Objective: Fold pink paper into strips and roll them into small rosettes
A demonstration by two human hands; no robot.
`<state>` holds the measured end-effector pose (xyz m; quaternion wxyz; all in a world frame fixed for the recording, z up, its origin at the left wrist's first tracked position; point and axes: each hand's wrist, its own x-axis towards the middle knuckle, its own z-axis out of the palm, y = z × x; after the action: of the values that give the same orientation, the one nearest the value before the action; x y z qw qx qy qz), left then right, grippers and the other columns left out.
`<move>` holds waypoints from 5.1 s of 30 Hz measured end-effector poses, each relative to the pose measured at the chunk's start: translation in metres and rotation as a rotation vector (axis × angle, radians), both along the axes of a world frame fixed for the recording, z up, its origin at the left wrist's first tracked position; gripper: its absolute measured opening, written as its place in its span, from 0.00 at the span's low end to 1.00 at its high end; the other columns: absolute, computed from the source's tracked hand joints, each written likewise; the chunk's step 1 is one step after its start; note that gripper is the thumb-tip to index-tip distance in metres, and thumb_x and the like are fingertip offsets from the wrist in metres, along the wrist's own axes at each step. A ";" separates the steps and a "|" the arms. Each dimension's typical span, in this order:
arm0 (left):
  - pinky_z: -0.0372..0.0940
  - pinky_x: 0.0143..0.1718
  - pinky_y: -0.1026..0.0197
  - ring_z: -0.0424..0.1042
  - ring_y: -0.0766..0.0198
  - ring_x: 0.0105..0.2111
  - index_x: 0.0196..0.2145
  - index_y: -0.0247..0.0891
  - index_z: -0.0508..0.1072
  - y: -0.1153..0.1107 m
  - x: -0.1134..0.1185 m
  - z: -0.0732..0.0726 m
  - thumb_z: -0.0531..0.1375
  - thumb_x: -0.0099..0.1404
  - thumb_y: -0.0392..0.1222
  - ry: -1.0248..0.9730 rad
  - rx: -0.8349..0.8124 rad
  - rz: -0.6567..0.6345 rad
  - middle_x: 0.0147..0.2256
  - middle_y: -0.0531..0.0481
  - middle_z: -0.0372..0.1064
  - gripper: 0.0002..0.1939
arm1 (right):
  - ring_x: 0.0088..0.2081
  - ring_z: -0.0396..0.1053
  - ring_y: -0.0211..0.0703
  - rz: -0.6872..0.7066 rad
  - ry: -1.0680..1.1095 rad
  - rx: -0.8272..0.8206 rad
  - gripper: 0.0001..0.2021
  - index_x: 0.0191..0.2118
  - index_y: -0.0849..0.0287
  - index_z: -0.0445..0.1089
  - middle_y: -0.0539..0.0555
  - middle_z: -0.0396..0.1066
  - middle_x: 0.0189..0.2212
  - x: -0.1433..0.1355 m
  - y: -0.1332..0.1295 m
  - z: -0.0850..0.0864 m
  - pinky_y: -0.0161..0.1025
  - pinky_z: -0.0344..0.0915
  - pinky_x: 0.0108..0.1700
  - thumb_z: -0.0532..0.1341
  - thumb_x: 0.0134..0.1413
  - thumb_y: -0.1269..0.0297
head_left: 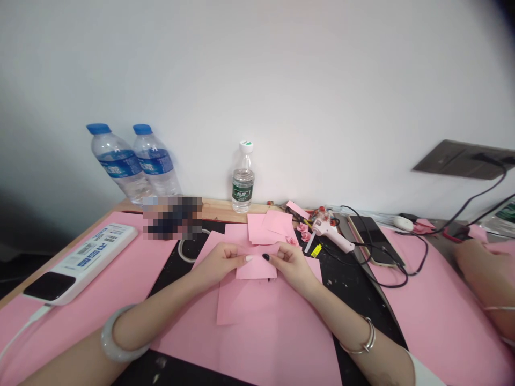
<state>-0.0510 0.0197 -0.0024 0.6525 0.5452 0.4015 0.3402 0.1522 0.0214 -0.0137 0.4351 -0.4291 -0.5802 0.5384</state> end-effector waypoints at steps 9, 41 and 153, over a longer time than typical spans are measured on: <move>0.70 0.33 0.56 0.75 0.57 0.31 0.34 0.36 0.80 0.003 -0.005 -0.001 0.62 0.50 0.37 -0.288 -0.286 0.019 0.31 0.45 0.78 0.13 | 0.25 0.69 0.38 0.094 0.310 -0.174 0.05 0.30 0.57 0.78 0.51 0.75 0.26 0.006 0.001 0.001 0.34 0.66 0.29 0.67 0.43 0.66; 0.67 0.27 0.65 0.73 0.62 0.31 0.45 0.33 0.77 0.000 0.004 0.002 0.62 0.57 0.37 -0.024 -0.056 -0.087 0.32 0.46 0.76 0.17 | 0.19 0.73 0.39 0.129 0.117 -0.205 0.12 0.37 0.60 0.71 0.48 0.74 0.22 -0.001 0.000 -0.002 0.34 0.70 0.21 0.67 0.43 0.66; 0.58 0.26 0.65 0.66 0.65 0.24 0.22 0.36 0.70 -0.003 0.004 -0.001 0.62 0.55 0.43 0.266 0.139 0.104 0.21 0.55 0.67 0.10 | 0.15 0.62 0.34 0.013 -0.094 -0.006 0.16 0.26 0.56 0.58 0.42 0.60 0.14 -0.004 -0.007 -0.002 0.31 0.57 0.18 0.64 0.50 0.52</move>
<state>-0.0474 0.0165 -0.0031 0.5357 0.6079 0.4875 0.3253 0.1486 0.0146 -0.0155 0.4023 -0.4515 -0.6011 0.5224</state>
